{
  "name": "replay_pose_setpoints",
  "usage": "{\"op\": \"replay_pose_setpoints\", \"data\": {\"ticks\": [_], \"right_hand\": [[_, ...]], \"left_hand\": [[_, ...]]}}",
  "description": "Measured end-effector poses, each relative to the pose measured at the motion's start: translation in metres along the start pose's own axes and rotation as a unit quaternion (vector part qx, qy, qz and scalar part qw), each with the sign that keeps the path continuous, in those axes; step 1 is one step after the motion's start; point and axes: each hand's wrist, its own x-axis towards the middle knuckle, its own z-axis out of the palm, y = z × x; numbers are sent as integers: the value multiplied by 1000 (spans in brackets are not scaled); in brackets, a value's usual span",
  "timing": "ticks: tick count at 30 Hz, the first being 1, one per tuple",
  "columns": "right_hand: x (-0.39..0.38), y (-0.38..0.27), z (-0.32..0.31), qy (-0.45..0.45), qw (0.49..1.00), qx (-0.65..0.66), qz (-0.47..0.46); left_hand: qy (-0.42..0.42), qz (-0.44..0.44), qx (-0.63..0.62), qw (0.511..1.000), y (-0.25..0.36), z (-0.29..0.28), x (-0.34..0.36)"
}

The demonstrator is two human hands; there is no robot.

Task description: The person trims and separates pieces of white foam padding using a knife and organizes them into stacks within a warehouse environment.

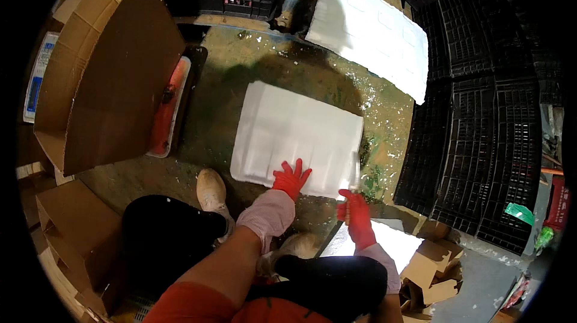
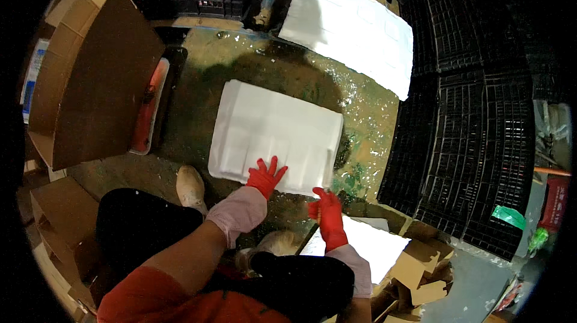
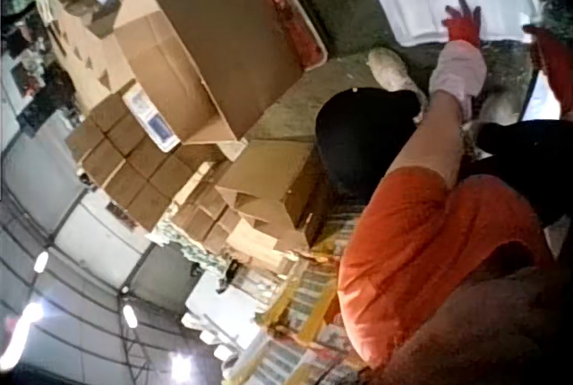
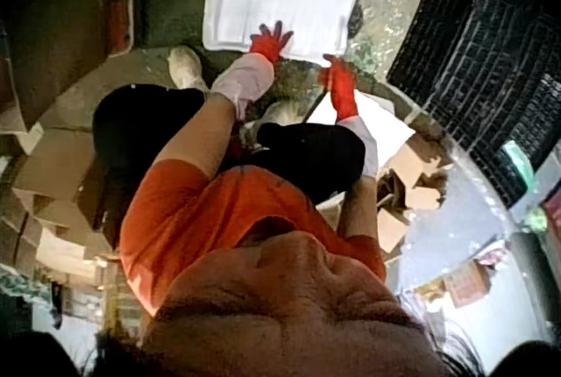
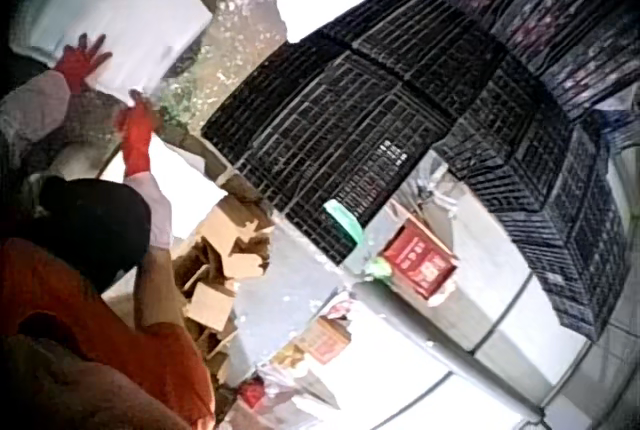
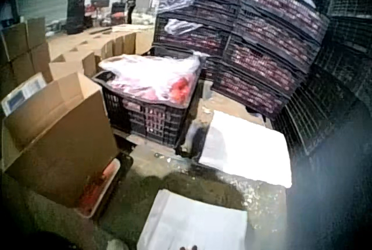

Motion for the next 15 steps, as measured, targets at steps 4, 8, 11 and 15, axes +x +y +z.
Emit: {"op": "replay_pose_setpoints", "data": {"ticks": [4, 8, 11, 15], "right_hand": [[5, 2, 6, 30, 998, -51, 28], [45, 24, -18, 68, 997, 5, 39], [87, 20, -25, 58, 998, -20, 20], [123, -23, 17, 46, 993, -103, -28]], "left_hand": [[27, 16, -72, 997, 27, 13, -4], [-49, 74, -202, 975, 24, -8, 1], [77, 140, -83, 984, 14, -24, -1], [-25, 129, -70, 989, -1, -30, 7]]}}
